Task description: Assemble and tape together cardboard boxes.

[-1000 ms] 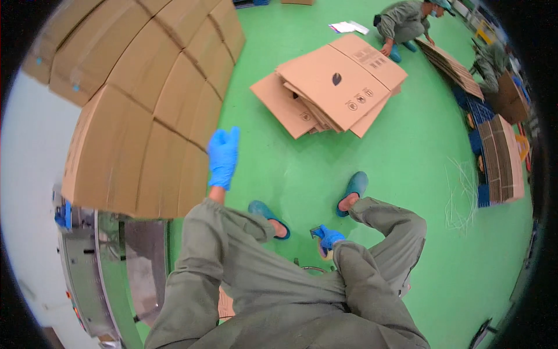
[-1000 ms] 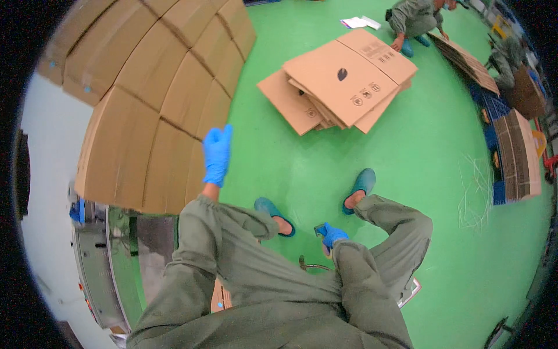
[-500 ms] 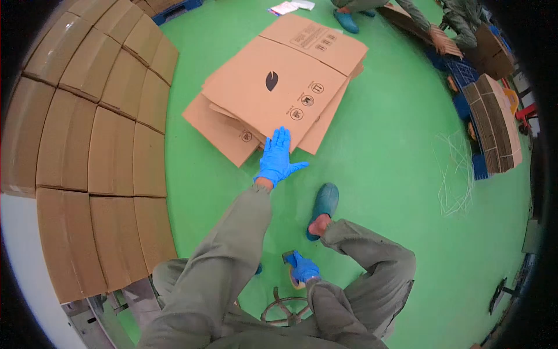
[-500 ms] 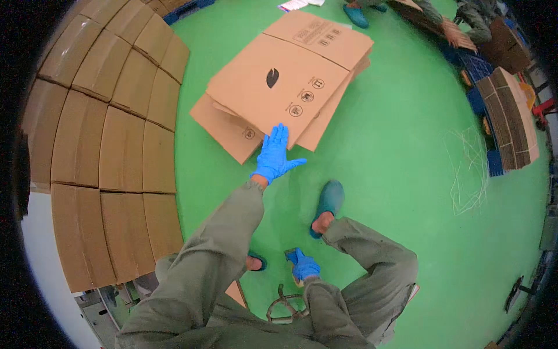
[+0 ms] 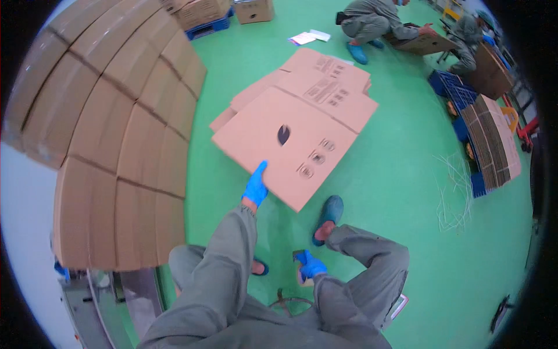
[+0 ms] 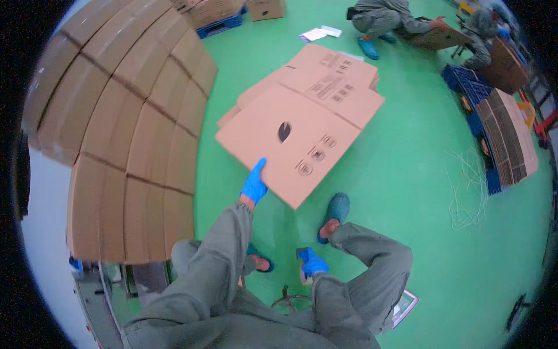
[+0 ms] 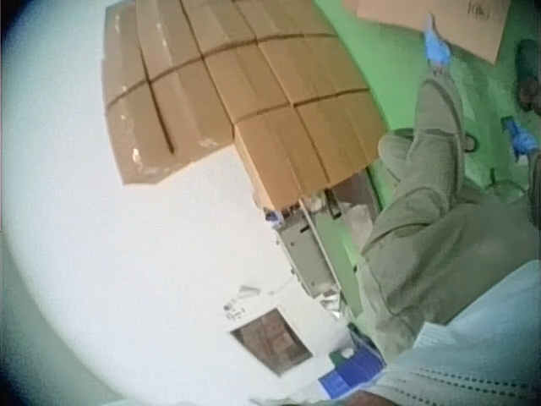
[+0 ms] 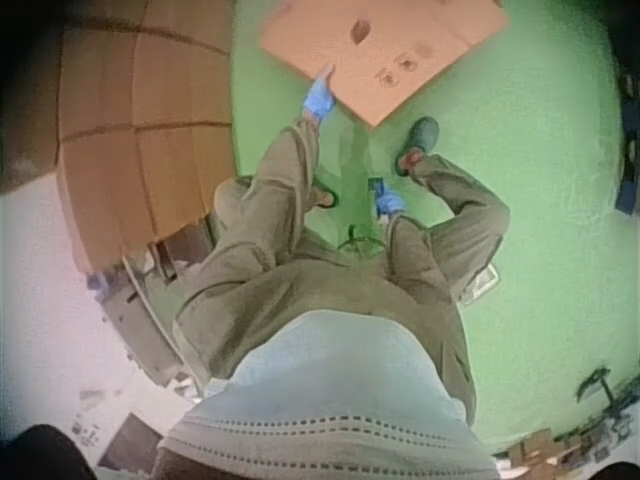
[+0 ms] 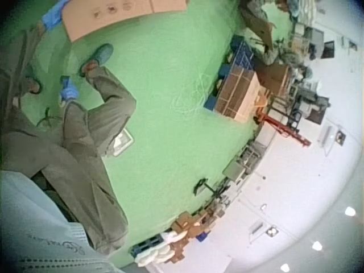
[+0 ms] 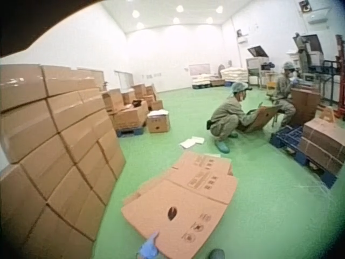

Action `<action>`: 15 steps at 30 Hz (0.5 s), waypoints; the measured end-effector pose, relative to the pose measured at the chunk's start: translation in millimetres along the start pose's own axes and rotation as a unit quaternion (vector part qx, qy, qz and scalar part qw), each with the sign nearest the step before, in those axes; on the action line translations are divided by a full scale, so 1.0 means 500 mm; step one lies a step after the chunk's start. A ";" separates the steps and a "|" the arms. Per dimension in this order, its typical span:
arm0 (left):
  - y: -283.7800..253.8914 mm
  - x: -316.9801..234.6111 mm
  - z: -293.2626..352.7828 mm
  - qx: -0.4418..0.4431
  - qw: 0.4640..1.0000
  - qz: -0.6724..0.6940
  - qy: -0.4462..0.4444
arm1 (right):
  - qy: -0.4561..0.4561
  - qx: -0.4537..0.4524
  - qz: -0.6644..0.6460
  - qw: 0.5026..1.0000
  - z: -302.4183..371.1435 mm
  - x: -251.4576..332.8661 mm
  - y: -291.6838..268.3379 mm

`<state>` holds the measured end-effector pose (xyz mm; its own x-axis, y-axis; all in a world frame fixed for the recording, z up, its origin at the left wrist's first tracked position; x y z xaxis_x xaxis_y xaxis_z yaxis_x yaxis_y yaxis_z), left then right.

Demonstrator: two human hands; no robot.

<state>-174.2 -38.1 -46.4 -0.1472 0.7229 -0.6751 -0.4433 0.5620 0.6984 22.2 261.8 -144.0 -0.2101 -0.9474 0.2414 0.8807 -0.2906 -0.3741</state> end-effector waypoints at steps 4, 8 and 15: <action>0.158 -0.198 0.128 -0.021 0.975 -0.140 0.169 | -0.046 0.005 -0.041 0.998 0.028 -0.012 -0.032; 0.249 -0.393 0.392 -0.039 0.942 -0.227 0.242 | -0.091 -0.106 -0.043 0.989 0.011 -0.018 -0.064; 0.178 -0.316 0.808 -0.151 0.746 -0.571 0.310 | -0.276 -0.145 -0.327 0.892 0.075 0.090 -0.132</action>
<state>167.0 60.1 218.6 0.1394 -0.5333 -0.8343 -0.7572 0.4855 -0.4369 -29.7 243.3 -74.6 -0.3274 -0.3746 0.8674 0.4823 -0.8557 -0.1875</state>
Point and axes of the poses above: each hand's wrist, its own z-axis away from the middle knuckle, its own y-axis out of the palm, x = y × z, the point moved 4 cm from there along -z, towards the middle knuckle, and after that the axes turned 12 degrees about y, right-handed, at the moved point
